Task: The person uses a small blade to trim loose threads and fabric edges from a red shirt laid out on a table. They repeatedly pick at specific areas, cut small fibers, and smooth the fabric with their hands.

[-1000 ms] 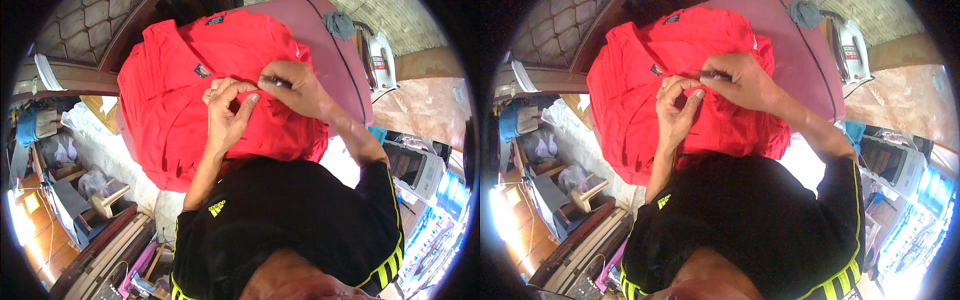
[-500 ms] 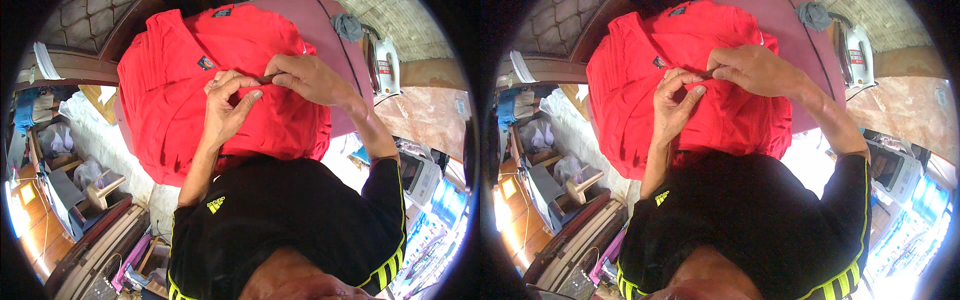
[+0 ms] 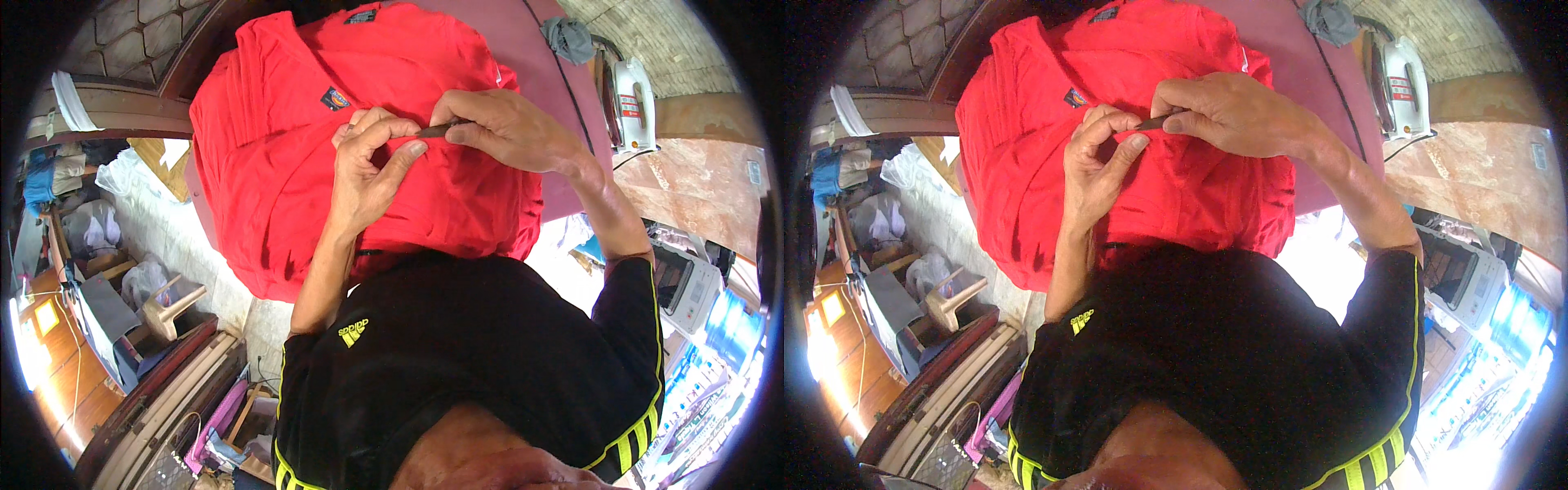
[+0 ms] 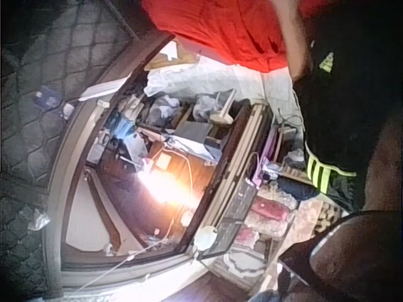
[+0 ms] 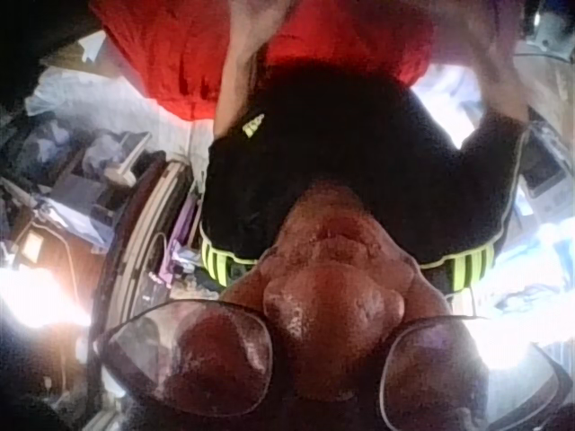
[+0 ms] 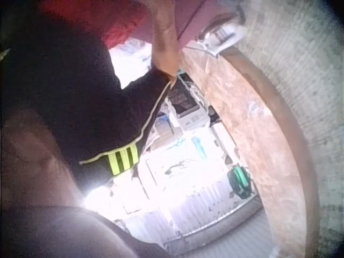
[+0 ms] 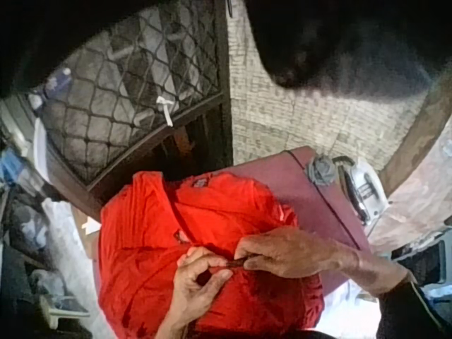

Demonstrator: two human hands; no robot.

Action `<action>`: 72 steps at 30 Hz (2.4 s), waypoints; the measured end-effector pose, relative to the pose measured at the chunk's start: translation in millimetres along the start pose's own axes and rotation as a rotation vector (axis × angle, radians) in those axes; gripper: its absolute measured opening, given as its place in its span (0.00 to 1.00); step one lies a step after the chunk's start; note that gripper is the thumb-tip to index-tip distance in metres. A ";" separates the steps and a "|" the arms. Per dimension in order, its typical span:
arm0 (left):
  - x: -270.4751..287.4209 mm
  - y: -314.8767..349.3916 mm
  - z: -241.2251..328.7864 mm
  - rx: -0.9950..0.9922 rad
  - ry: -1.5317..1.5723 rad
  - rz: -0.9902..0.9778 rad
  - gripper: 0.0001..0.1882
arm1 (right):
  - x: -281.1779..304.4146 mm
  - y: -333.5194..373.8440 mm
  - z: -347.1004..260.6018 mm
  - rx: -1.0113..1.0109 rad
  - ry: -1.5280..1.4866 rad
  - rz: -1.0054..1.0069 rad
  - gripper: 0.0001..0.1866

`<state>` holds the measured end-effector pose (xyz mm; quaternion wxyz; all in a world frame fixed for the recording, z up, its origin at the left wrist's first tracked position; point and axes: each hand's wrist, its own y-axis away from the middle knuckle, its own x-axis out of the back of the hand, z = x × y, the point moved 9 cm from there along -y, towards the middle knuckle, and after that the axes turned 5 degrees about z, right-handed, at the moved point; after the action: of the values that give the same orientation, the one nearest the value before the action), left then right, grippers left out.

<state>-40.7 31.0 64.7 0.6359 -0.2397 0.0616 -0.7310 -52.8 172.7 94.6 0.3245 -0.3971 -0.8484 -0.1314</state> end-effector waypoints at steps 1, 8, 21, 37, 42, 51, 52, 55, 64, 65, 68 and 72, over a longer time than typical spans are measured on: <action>0.0 0.2 0.3 -0.004 -0.004 -0.004 0.07 | -1.6 0.3 0.6 0.031 0.024 0.022 0.09; 2.4 -7.7 17.7 -0.103 -0.054 -0.051 0.09 | 8.7 7.7 -1.0 0.088 -0.134 0.126 0.09; 0.0 -0.1 25.2 -0.521 -0.456 0.230 0.14 | 21.7 36.8 -24.7 0.470 0.611 0.480 0.16; -19.7 -30.0 34.6 -0.311 -0.344 -0.179 0.11 | 20.0 44.4 10.3 0.244 0.122 0.477 0.19; -30.6 -37.4 19.7 -0.306 -0.356 -0.338 0.08 | 18.4 40.8 24.0 0.158 -0.080 0.439 0.18; -19.7 -29.8 14.0 -0.241 -0.291 -0.161 0.03 | 14.3 33.5 6.4 0.089 0.149 0.341 0.12; -19.0 -29.6 13.7 -0.234 -0.286 -0.153 0.03 | 12.6 29.6 3.4 0.097 0.211 0.337 0.11; -16.0 -25.8 17.0 -0.251 -0.276 -0.127 0.03 | 5.7 20.9 -2.8 0.116 0.342 0.305 0.12; -12.2 -20.9 15.5 -0.307 -0.282 -0.085 0.04 | 3.8 17.5 2.1 0.081 0.303 0.277 0.11; -11.9 -20.8 15.4 -0.306 -0.279 -0.084 0.04 | 4.9 18.5 3.5 0.079 0.266 0.295 0.10; -11.6 -20.6 15.9 -0.306 -0.277 -0.081 0.04 | 4.3 19.0 1.3 0.089 0.278 0.273 0.09; -11.1 -20.1 15.7 -0.318 -0.267 -0.077 0.04 | -0.1 13.1 -3.9 0.105 0.366 0.219 0.09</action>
<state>-51.2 48.7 83.4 0.5640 -0.4337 0.0822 -0.6979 -41.1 179.3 97.1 0.5058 -0.4387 -0.7329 -0.1208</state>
